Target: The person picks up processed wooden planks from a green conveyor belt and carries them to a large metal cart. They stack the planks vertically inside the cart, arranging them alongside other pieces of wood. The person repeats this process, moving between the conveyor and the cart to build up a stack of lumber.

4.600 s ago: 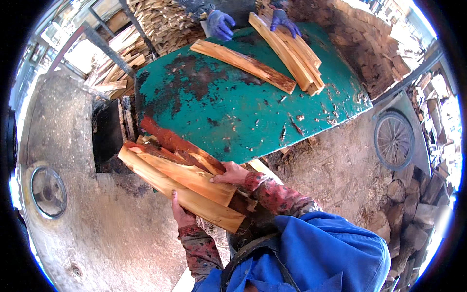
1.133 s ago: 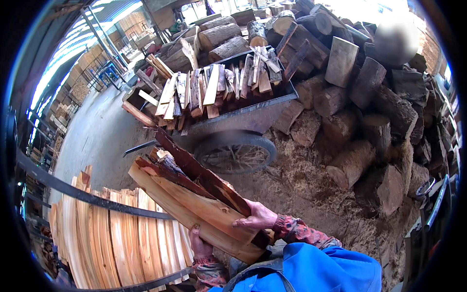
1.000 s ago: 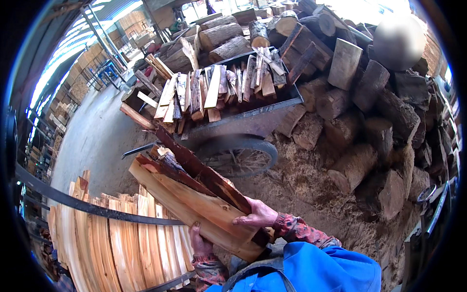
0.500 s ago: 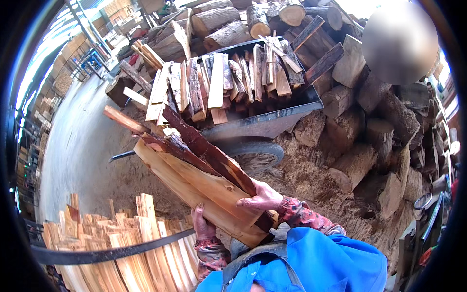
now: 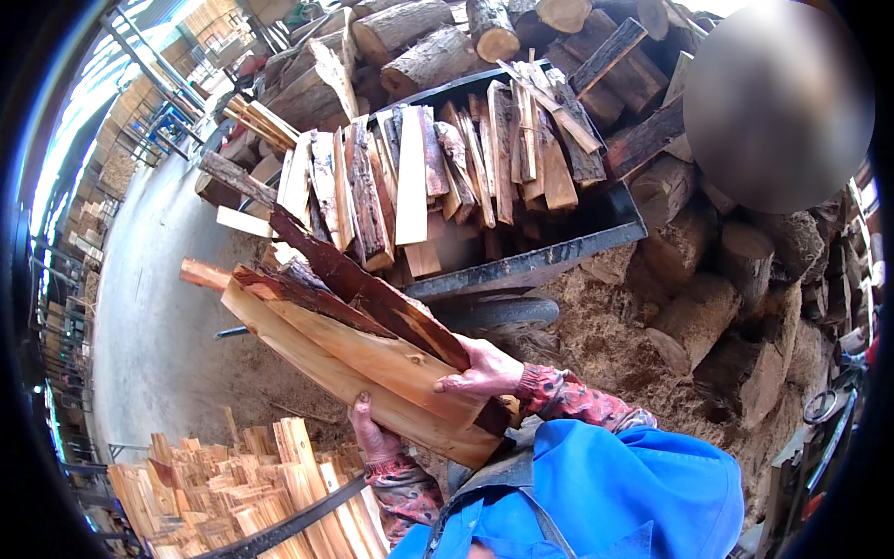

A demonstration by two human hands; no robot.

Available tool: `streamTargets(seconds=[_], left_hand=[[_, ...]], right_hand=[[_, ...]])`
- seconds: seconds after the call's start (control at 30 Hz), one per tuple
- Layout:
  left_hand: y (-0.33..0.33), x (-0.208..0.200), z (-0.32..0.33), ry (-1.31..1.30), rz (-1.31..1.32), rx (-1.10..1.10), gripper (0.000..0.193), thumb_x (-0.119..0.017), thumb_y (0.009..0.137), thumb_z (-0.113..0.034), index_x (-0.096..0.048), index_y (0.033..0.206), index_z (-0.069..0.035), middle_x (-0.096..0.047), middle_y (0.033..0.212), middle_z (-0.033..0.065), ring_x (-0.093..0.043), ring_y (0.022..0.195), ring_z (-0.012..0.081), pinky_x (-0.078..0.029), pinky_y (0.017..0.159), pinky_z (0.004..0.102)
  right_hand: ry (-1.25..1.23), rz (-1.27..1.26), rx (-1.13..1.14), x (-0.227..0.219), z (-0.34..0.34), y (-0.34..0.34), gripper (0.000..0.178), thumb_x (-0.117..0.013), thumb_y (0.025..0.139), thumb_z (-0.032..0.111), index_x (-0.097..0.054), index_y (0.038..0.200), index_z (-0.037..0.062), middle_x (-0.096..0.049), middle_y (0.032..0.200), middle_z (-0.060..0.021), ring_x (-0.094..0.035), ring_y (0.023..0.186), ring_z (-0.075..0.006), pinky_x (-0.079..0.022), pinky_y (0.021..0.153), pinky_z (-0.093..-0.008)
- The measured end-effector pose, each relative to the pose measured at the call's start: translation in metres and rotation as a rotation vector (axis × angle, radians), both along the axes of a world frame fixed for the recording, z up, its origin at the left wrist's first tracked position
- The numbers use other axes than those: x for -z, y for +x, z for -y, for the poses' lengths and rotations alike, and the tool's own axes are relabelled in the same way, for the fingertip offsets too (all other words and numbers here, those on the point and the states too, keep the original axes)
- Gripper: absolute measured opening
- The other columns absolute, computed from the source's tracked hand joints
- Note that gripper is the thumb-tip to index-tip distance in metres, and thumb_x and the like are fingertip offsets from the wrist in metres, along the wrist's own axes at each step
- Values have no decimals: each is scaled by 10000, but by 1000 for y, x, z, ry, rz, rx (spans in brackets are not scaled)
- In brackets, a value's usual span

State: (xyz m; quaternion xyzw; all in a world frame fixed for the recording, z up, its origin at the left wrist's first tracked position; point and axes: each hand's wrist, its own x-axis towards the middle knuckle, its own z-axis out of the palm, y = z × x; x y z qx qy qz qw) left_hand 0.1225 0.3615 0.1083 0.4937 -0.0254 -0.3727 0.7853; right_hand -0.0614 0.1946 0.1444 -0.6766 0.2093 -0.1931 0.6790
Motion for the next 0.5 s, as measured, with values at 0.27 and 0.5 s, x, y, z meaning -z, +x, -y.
streamTargets(seconds=[0.27,0.5], left_hand=[[23,-43,130,29,158,46,521,-644,852,-198,-445,1285,12,-428,1228,95,-512,1127,217,-485,919,369],[68,-112,306,-89,207,339,493,-619,961,-267,-442,1333,5,-570,1119,104,-588,1028,215,-517,898,374]], right_hand=[[9,242,83,-29,109,7,870,-830,785,186,-334,1470,-15,-485,1433,-139,-432,1293,-153,-356,1093,-335],[-12,346,301,-73,220,15,659,-772,839,108,-426,1387,-12,-575,1299,-82,-523,1184,-129,-446,1018,-321]])
